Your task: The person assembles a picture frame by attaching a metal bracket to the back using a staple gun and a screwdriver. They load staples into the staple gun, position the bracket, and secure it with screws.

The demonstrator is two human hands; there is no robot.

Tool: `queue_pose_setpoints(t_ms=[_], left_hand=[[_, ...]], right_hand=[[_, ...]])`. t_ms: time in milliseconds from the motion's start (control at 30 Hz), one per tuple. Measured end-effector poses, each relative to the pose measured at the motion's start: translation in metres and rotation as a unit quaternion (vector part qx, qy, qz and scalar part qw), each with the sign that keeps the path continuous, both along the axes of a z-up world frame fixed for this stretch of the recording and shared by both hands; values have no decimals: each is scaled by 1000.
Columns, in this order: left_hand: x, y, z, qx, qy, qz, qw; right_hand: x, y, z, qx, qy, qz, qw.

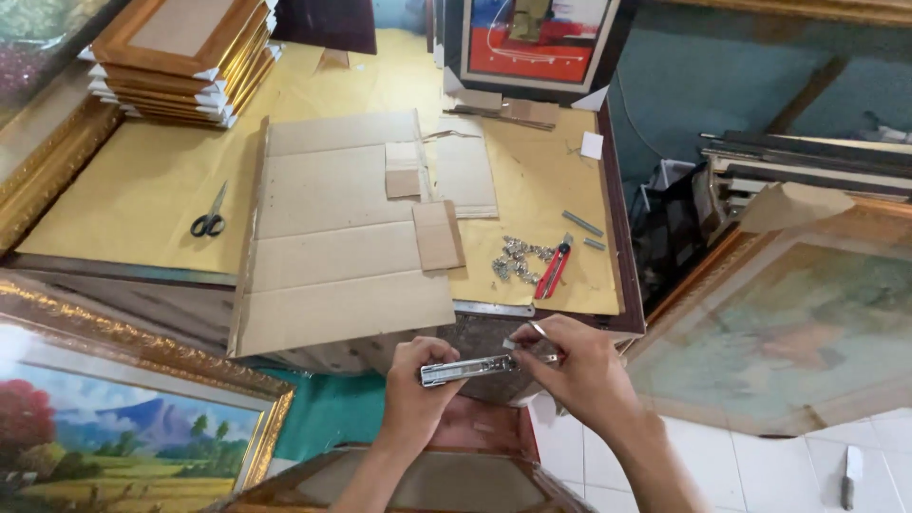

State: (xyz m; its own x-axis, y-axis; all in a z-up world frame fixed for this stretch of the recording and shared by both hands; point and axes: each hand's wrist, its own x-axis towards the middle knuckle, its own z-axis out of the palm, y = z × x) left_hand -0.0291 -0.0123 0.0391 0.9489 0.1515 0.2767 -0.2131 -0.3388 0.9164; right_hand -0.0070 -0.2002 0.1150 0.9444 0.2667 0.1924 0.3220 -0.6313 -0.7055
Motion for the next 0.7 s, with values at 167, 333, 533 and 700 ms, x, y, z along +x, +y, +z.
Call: queue_pose_setpoints(t_ms=[167,333,533,700], left_hand=[[-7,7,5,4,10,-19,1000],[-8,15,7,-4,22,-30,999],[-1,25,0,-14,-20,-11,1000],[7,24,-8,-49,-1,22,999]], right_hand=[[-15,26,6,-14,-27,28,999],[-14,31,4,-12,-44,12,999],[17,2,12,-3,108,-219,970],[69,-49,-22,-126,220,-362,897]])
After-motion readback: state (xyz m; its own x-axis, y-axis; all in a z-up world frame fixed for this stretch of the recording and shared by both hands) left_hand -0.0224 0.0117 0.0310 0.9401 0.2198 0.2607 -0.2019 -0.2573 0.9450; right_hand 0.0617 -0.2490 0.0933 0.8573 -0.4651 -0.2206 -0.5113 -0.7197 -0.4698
